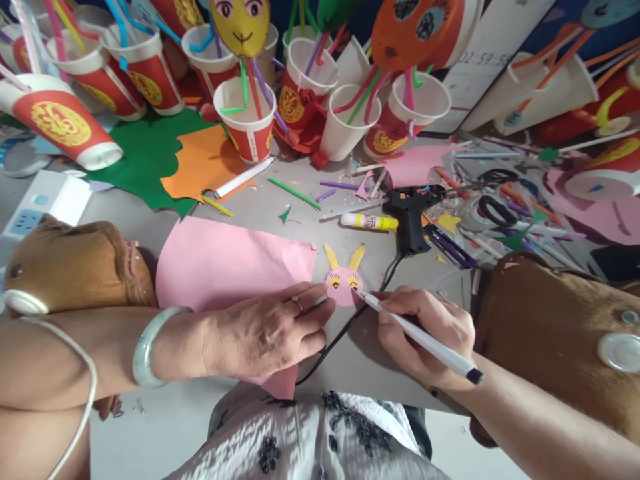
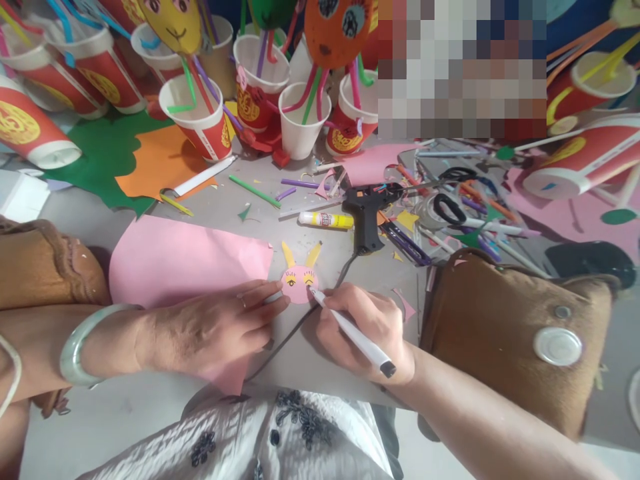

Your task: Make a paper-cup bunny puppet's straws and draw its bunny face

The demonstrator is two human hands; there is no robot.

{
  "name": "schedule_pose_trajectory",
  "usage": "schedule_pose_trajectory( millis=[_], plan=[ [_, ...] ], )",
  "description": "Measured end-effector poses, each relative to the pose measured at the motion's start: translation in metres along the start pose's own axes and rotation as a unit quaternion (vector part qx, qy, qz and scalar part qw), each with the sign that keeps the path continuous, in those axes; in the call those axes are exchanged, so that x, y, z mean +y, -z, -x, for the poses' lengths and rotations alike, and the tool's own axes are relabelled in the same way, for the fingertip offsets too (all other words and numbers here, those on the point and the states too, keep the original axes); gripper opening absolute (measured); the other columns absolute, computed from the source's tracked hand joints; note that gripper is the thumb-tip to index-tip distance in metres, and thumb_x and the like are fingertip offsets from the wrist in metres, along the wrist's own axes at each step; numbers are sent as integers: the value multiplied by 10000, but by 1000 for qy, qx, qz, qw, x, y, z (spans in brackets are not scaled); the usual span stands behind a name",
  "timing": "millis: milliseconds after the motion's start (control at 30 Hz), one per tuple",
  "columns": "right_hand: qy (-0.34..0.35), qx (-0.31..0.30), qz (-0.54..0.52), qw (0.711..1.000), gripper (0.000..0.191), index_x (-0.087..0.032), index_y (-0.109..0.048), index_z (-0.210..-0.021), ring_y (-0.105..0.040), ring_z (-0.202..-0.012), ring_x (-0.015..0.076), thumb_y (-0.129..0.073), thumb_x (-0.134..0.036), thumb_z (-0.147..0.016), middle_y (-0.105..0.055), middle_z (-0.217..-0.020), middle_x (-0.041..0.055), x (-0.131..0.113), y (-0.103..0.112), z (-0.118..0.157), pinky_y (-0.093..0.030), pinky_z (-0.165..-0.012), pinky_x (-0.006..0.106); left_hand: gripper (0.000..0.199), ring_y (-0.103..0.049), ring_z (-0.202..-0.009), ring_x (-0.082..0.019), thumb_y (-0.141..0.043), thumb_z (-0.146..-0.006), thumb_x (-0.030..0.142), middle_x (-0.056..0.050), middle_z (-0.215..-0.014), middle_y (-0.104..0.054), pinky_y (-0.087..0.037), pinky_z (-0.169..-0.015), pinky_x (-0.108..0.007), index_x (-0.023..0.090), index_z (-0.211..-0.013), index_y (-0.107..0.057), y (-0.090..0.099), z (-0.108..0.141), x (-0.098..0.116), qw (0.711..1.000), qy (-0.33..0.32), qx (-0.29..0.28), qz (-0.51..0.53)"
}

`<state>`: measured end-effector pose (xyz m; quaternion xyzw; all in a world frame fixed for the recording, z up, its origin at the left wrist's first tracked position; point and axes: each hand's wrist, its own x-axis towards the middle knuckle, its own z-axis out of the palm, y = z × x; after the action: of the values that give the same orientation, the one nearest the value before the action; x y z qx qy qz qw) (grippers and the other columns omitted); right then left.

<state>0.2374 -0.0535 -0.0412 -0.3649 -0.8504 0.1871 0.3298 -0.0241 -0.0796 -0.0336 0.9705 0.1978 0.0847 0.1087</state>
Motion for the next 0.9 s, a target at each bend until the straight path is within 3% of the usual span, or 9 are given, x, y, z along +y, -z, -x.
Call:
schedule_pose_trajectory(
  millis=[200,433,633,900],
  plan=[
    [-11,6,21,1000,157,-237,-516,-859,-618,-475,149,-604,-114,-816,-616,-616,-20,0,2,-1,-456,-402,256,165,-524,-1313,-313,-594,-873,189,-189,-1320,-608,-402,-1195,-445,119,-1003,-666,0,0,0,1000,1,15,4],
    [-6,8,12,1000,133,-228,-529,-847,-641,-499,142,-615,-134,-810,-637,-624,-19,3,0,1,-476,-431,234,202,-501,-1340,-320,-610,-856,210,-208,-1336,-603,-397,-1197,-447,106,-1017,-674,-1,0,0,1000,-4,18,3],
    [-5,1,25,1000,129,-230,-523,-848,-639,-498,132,-604,-133,-822,-647,-632,-14,2,-1,0,-472,-436,225,189,-526,-1326,-319,-570,-879,197,-158,-1337,-610,-416,-1188,-446,126,-1028,-663,1,1,0,1000,-1,6,-13],
    [3,3,36,999,141,-228,-517,-836,-641,-480,137,-609,-123,-819,-657,-636,-7,2,-2,-1,-465,-428,225,193,-524,-1330,-343,-608,-860,200,-190,-1328,-602,-408,-1198,-443,107,-1023,-656,0,0,0,1000,-2,10,4]
  ],
)
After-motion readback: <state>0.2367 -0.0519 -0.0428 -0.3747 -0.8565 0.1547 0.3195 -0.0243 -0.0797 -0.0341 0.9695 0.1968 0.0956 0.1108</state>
